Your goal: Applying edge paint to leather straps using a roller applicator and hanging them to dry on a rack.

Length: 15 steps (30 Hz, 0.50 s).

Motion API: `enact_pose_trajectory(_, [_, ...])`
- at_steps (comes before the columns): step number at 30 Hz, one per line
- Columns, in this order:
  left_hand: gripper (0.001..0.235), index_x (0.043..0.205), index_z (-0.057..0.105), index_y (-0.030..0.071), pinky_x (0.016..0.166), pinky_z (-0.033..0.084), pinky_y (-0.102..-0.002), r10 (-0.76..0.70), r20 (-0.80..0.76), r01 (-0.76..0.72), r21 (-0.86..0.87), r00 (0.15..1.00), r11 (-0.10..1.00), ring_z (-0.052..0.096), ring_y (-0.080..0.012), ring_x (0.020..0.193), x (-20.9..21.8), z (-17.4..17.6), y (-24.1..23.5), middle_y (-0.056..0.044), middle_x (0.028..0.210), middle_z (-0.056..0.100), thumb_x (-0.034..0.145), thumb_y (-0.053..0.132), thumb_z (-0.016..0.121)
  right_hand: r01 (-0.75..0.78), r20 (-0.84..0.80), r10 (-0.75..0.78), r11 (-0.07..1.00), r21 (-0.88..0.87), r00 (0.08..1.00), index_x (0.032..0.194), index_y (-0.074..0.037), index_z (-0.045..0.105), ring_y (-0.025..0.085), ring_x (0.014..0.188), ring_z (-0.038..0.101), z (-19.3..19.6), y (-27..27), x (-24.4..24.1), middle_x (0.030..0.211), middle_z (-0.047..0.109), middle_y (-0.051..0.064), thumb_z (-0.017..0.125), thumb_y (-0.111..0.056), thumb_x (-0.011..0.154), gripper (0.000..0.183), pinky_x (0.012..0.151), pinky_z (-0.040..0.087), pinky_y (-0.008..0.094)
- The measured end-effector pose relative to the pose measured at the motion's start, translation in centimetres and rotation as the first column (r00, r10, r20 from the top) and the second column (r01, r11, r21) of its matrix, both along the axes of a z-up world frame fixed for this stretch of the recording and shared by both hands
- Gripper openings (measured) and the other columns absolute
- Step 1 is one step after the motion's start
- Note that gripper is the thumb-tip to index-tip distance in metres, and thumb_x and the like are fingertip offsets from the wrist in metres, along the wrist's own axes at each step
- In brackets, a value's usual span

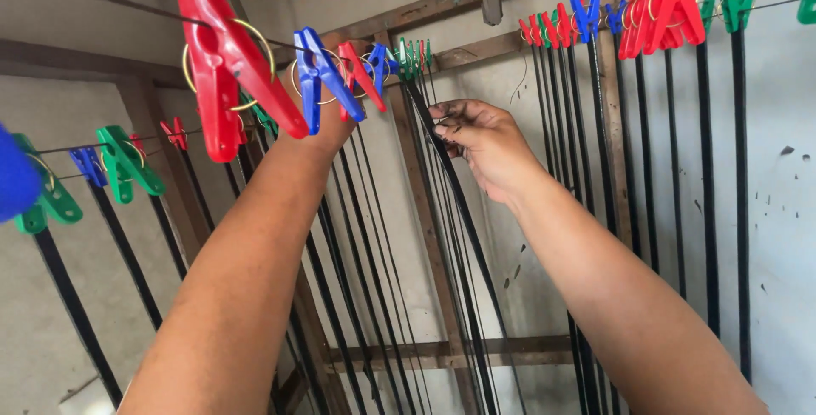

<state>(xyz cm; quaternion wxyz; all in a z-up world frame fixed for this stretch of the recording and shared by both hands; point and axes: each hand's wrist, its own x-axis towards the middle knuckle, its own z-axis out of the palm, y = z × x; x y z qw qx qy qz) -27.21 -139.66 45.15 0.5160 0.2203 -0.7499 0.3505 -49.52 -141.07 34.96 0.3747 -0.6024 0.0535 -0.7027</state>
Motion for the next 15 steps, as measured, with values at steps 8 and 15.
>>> enact_pose_trajectory(8, [0.010, 0.084, 0.064, 0.005, 0.053, 0.043, -0.029, -0.052, 0.130, 0.072, -0.151, 0.990, 0.986, 0.054, -0.0152, 0.060, -0.3, 0.8, -2.0, -0.002, 0.068, 0.055, 0.087, -0.004, 0.068, -0.063, 0.004, 0.063, 0.998, -0.015, 0.998, 0.107, 0.000, 0.074, 0.011, 0.070, 0.065, 0.4, -1.1, 0.2, 0.088, 0.071, 0.005, 0.074, 0.003, 0.082, 0.025, 0.058, 0.052, 0.020])
enact_pose_trajectory(15, [0.011, 0.091, 0.074, 0.001, 0.057, 0.047, -0.029, -0.088, 0.264, 0.165, -0.283, 0.960, 0.945, 0.056, -0.0159, 0.064, -0.1, 2.4, -4.0, -0.003, 0.072, 0.058, 0.083, -0.004, 0.079, -0.056, -0.029, 0.057, 0.996, 0.063, 0.998, 0.107, -0.001, 0.073, 0.017, 0.107, 0.071, 1.3, -1.3, 0.1, 0.111, 0.077, 0.011, 0.068, 0.007, 0.085, 0.024, 0.100, 0.052, 0.024])
